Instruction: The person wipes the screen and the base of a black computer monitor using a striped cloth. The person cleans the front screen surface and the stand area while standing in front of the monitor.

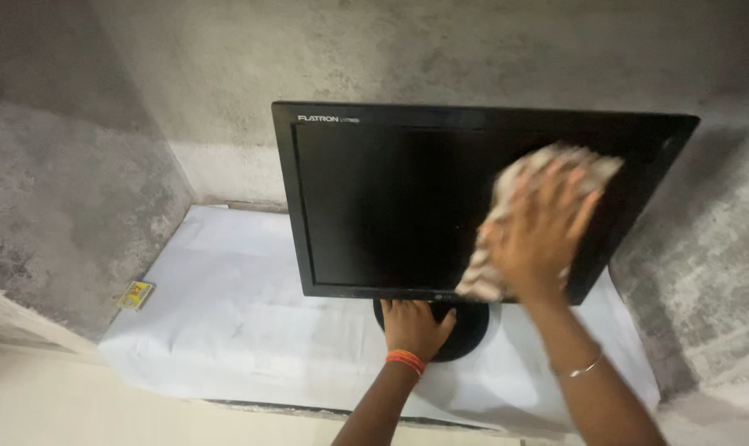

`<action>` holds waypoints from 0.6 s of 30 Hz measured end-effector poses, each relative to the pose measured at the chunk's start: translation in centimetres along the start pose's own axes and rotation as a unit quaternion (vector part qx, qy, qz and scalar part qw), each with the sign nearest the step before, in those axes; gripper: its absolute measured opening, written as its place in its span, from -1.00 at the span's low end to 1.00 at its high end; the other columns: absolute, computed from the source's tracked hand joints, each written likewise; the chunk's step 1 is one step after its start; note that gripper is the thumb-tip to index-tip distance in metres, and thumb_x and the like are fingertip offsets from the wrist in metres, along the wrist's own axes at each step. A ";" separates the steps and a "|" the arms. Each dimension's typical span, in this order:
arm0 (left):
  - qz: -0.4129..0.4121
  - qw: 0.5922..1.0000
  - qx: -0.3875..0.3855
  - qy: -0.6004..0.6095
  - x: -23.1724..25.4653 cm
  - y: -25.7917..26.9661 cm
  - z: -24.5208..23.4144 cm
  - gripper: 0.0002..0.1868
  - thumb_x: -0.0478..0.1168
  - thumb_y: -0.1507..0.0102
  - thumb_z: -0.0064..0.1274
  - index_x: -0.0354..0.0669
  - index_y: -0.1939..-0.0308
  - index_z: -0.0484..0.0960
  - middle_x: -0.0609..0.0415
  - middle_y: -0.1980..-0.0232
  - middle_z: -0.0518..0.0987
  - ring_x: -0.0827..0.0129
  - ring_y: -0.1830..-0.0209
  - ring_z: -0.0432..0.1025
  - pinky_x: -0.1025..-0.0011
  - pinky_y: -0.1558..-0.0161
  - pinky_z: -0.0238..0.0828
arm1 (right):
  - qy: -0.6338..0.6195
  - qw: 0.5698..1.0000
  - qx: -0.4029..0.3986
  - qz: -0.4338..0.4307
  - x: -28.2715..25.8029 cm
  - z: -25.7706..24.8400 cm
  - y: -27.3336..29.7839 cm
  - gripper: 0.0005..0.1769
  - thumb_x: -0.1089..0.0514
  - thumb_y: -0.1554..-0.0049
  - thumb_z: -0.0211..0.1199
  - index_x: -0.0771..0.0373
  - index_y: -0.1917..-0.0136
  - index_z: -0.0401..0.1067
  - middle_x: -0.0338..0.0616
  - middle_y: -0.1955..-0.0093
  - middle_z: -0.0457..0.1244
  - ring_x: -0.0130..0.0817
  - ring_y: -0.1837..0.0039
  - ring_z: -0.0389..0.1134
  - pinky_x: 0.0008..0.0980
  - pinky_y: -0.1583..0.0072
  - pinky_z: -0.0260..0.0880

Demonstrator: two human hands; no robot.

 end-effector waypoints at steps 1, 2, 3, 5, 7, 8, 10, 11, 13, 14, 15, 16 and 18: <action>0.004 0.999 -0.027 -0.022 -0.1 -0.5 0.5 -0.17 0.36 -0.20 -0.05 -0.41 -0.08 0.55 -0.27 -0.10 0.56 -0.06 -0.23 0.35 -0.11 -0.43 -0.12 | 0.003 1.000 -0.006 -0.029 -1.7 0.7 0.9 -0.08 -0.35 -0.36 -0.09 0.07 -0.73 -0.36 0.19 -0.75 -0.42 0.22 -0.74 -0.48 0.43 -0.61 -0.52; 0.005 0.997 -0.059 -0.042 -0.2 -0.6 1.4 -0.15 0.39 -0.22 -0.08 -0.40 -0.12 0.54 -0.26 -0.13 0.55 -0.07 -0.27 0.33 -0.12 -0.44 -0.13 | 0.005 0.998 -0.017 -0.059 -3.5 1.6 2.3 -0.04 -0.40 -0.30 -0.07 0.04 -0.71 -0.36 0.19 -0.73 -0.43 0.22 -0.72 -0.48 0.42 -0.58 -0.52; 0.006 0.994 -0.091 -0.063 -0.4 -0.4 2.4 -0.12 0.43 -0.24 -0.10 -0.38 -0.16 0.52 -0.25 -0.17 0.53 -0.07 -0.31 0.31 -0.14 -0.44 -0.14 | -0.004 0.994 -0.032 -0.100 -5.4 2.6 3.5 0.00 -0.47 -0.27 -0.08 0.04 -0.70 -0.35 0.19 -0.72 -0.44 0.22 -0.71 -0.48 0.42 -0.57 -0.51; 0.026 0.999 -0.009 -0.032 -0.6 -0.5 2.8 -0.19 0.35 -0.20 -0.10 -0.19 -0.30 0.44 -0.19 -0.26 0.48 -0.07 -0.30 0.29 -0.20 -0.39 -0.12 | 0.000 0.984 -0.024 -0.174 -9.4 3.9 5.5 0.04 -0.56 -0.21 -0.12 0.02 -0.69 -0.30 0.10 -0.71 -0.46 0.16 -0.68 -0.50 0.41 -0.53 -0.53; 0.037 0.994 0.082 -0.056 -0.6 -0.3 2.8 -0.16 0.34 -0.14 -0.10 -0.04 -0.38 0.37 -0.15 -0.35 0.41 -0.07 -0.34 0.25 -0.32 -0.26 -0.09 | 0.011 0.971 -0.044 -0.236 -13.8 5.0 6.4 0.02 -0.56 -0.19 -0.17 -0.03 -0.69 -0.27 -0.04 -0.72 -0.48 0.05 -0.67 -0.52 0.35 -0.51 -0.57; 0.041 0.986 0.129 -0.093 -0.4 -0.1 2.8 -0.12 0.36 -0.10 -0.11 0.01 -0.40 0.34 -0.13 -0.41 0.36 -0.07 -0.38 0.23 -0.42 -0.16 -0.06 | 0.012 0.960 -0.087 -0.265 -16.0 5.6 6.6 -0.02 -0.54 -0.19 -0.19 -0.06 -0.69 -0.26 -0.11 -0.73 -0.49 0.00 -0.67 -0.53 0.31 -0.52 -0.59; 0.039 0.984 0.150 -0.090 -0.6 0.2 3.6 -0.13 0.37 -0.09 -0.12 0.08 -0.40 0.33 -0.10 -0.46 0.32 -0.06 -0.42 0.20 -0.45 -0.10 -0.01 | 0.013 0.943 -0.073 -0.325 -19.5 4.7 6.5 -0.07 -0.52 -0.27 -0.24 -0.06 -0.71 -0.25 -0.12 -0.75 -0.49 -0.03 -0.69 -0.55 0.24 -0.54 -0.64; 0.033 0.990 0.125 -0.052 -1.1 0.2 4.3 -0.17 0.35 -0.12 -0.12 0.10 -0.39 0.35 -0.10 -0.46 0.32 -0.06 -0.42 0.19 -0.39 -0.14 0.01 | 0.012 0.935 -0.014 -0.354 -20.6 3.5 5.9 -0.08 -0.52 -0.33 -0.26 -0.04 -0.74 -0.26 -0.06 -0.76 -0.49 -0.03 -0.71 -0.56 0.22 -0.55 -0.67; 0.024 0.996 0.077 0.027 -2.0 0.2 5.7 -0.26 0.32 -0.18 -0.13 0.15 -0.38 0.38 -0.08 -0.46 0.32 -0.05 -0.43 0.18 -0.26 -0.22 0.04 | 0.005 0.921 0.060 -0.386 -22.5 1.9 4.1 -0.11 -0.51 -0.40 -0.28 -0.03 -0.76 -0.28 -0.04 -0.77 -0.50 -0.05 -0.73 -0.57 0.19 -0.57 -0.72; 0.020 0.996 0.052 0.066 -2.2 0.2 6.1 -0.30 0.30 -0.21 -0.14 0.17 -0.37 0.39 -0.08 -0.46 0.31 -0.05 -0.43 0.18 -0.20 -0.26 0.06 | -0.004 0.918 0.074 -0.389 -23.2 1.4 3.0 -0.12 -0.50 -0.40 -0.27 -0.04 -0.76 -0.29 -0.07 -0.77 -0.50 -0.08 -0.74 -0.57 0.19 -0.58 -0.73; 0.017 0.994 0.027 0.104 -2.3 0.2 6.3 -0.35 0.28 -0.24 -0.14 0.19 -0.36 0.41 -0.07 -0.45 0.31 -0.05 -0.44 0.18 -0.13 -0.31 0.08 | -0.012 0.916 0.088 -0.392 -23.5 0.9 2.0 -0.13 -0.49 -0.40 -0.26 -0.06 -0.75 -0.30 -0.11 -0.77 -0.51 -0.10 -0.74 -0.58 0.19 -0.59 -0.75; 0.022 0.996 0.048 0.066 -2.1 0.1 5.6 -0.34 0.27 -0.28 -0.15 0.09 -0.38 0.41 -0.10 -0.44 0.35 -0.06 -0.43 0.20 -0.14 -0.29 0.09 | -0.007 0.921 0.066 -0.384 -23.2 0.9 1.0 -0.13 -0.49 -0.42 -0.26 -0.06 -0.76 -0.30 -0.12 -0.78 -0.50 -0.12 -0.74 -0.56 0.18 -0.60 -0.74; 0.034 0.995 0.088 -0.010 -1.3 -0.3 3.5 -0.31 0.24 -0.37 -0.17 -0.12 -0.41 0.42 -0.17 -0.41 0.42 -0.08 -0.41 0.26 -0.16 -0.26 0.12 | 0.004 0.930 0.021 -0.368 -21.6 0.8 -0.5 -0.15 -0.50 -0.46 -0.25 -0.05 -0.78 -0.30 -0.14 -0.79 -0.47 -0.16 -0.75 -0.54 0.14 -0.61 -0.71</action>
Point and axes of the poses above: each hand's wrist, its own y-axis away from the middle knuckle, its own z-axis out of the palm, x = y × z, the point moved 6 cm from there along -y, towards the middle knuckle
